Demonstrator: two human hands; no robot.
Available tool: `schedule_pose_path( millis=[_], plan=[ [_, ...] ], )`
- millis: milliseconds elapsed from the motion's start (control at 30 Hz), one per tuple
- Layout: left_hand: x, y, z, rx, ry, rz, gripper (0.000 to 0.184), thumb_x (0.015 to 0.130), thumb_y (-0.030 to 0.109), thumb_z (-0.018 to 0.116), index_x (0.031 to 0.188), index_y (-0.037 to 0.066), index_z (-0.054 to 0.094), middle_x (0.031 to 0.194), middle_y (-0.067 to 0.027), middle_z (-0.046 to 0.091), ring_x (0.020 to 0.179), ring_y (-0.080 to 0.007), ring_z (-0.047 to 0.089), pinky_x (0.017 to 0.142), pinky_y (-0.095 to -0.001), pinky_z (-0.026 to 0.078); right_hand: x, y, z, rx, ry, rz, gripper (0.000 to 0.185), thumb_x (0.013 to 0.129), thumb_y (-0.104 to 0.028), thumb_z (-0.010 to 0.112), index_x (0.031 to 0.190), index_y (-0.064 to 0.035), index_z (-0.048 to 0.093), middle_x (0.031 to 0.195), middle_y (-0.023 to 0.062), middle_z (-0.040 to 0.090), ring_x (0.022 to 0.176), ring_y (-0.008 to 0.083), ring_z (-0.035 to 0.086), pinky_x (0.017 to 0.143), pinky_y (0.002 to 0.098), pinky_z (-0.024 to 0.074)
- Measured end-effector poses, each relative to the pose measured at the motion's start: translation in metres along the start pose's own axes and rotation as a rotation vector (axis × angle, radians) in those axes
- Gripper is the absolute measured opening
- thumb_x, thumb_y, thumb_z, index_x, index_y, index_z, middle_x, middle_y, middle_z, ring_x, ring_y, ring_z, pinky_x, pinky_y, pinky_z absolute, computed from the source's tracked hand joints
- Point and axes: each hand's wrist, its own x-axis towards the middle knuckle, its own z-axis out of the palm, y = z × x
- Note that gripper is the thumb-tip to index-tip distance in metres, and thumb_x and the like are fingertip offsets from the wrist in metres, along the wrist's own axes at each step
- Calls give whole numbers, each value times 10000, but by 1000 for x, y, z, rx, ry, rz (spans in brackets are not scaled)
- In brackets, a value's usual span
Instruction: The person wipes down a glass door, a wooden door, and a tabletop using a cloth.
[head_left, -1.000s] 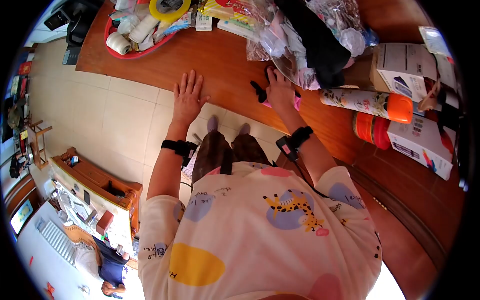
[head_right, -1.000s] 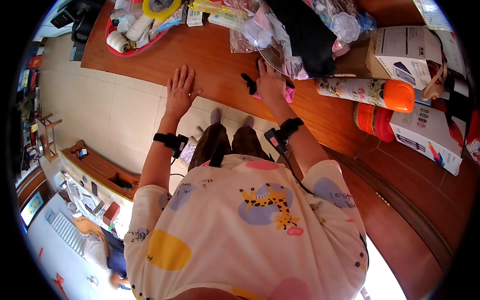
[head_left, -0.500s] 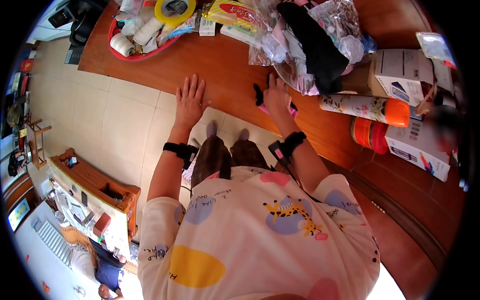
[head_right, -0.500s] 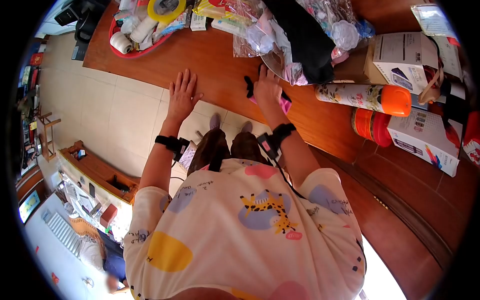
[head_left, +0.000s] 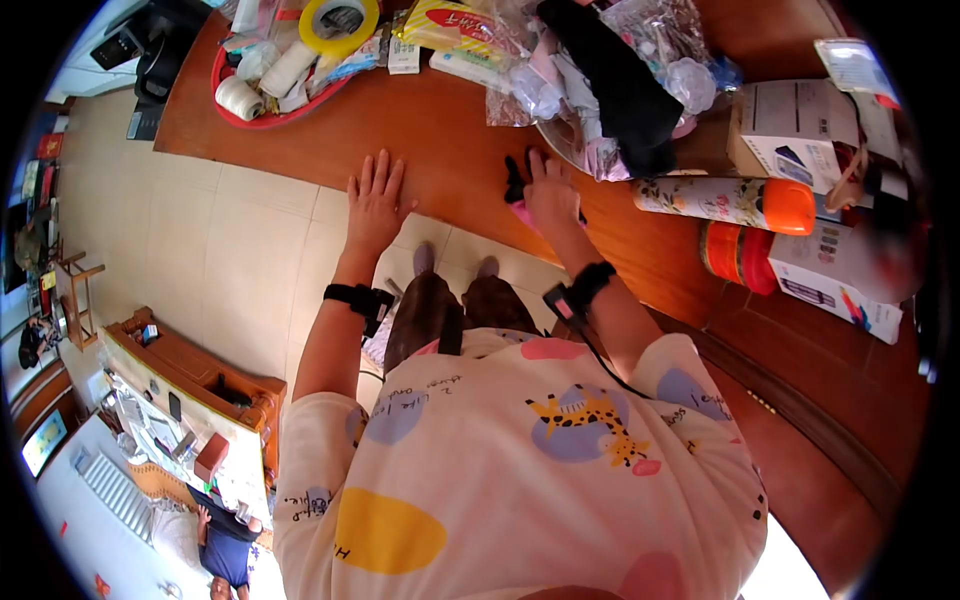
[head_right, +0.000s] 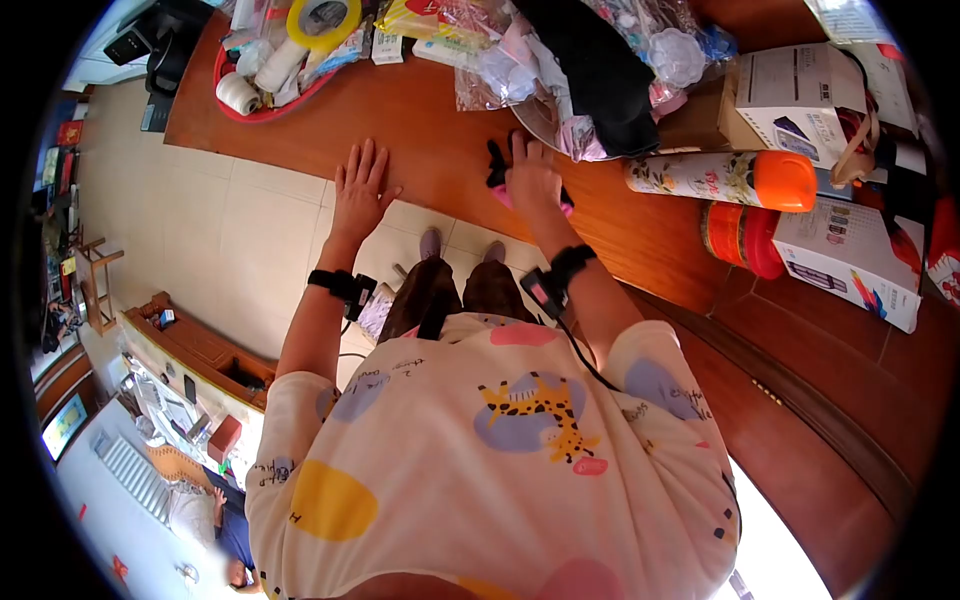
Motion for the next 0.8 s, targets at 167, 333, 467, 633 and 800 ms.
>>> schedule_pose_path(
  millis=[167, 333, 467, 633, 800],
  plan=[
    [0, 1, -1, 24, -32, -5, 694, 877, 411, 612, 1463, 141, 356, 1562, -107, 239, 1426, -349, 223, 1112, -557, 219, 21, -10, 1, 101, -39, 105, 635, 812, -199, 588, 1420, -148, 412, 1240, 152, 494, 1168, 380, 489, 817, 497, 533],
    [-1, -3, 4, 2, -29, -6, 696, 880, 440, 598, 1460, 139, 360, 1560, -102, 245, 1429, -340, 214, 1110, -567, 212, 8, -3, 1, 84, 14, 105, 603, 822, -207, 578, 1402, -127, 434, 1302, 166, 483, 1196, 396, 483, 857, 484, 520],
    [-1, -6, 9, 15, -24, 16, 687, 900, 455, 571, 1466, 135, 349, 1563, -107, 235, 1432, -349, 203, 1112, -569, 205, 15, -13, 14, 145, 81, 136, 553, 855, -241, 573, 1383, -123, 460, 1312, 161, 484, 1201, 383, 485, 849, 468, 522],
    [0, -6, 7, 17, -42, 1, 711, 881, 406, 617, 1476, 141, 332, 1570, -108, 219, 1439, -343, 193, 1123, -564, 189, -42, 10, -2, 180, 139, -170, 598, 877, -435, 588, 1392, -162, 456, 1400, 102, 445, 1306, 304, 404, 986, 544, 383],
    [-3, -7, 8, 16, -32, 8, 726, 853, 441, 624, 1457, 137, 358, 1558, -121, 242, 1432, -348, 208, 1120, -569, 197, -92, 71, 11, 22, 145, 71, 672, 892, -498, 554, 1463, -202, 363, 1479, 83, 378, 1372, 283, 327, 1060, 605, 256]
  ],
)
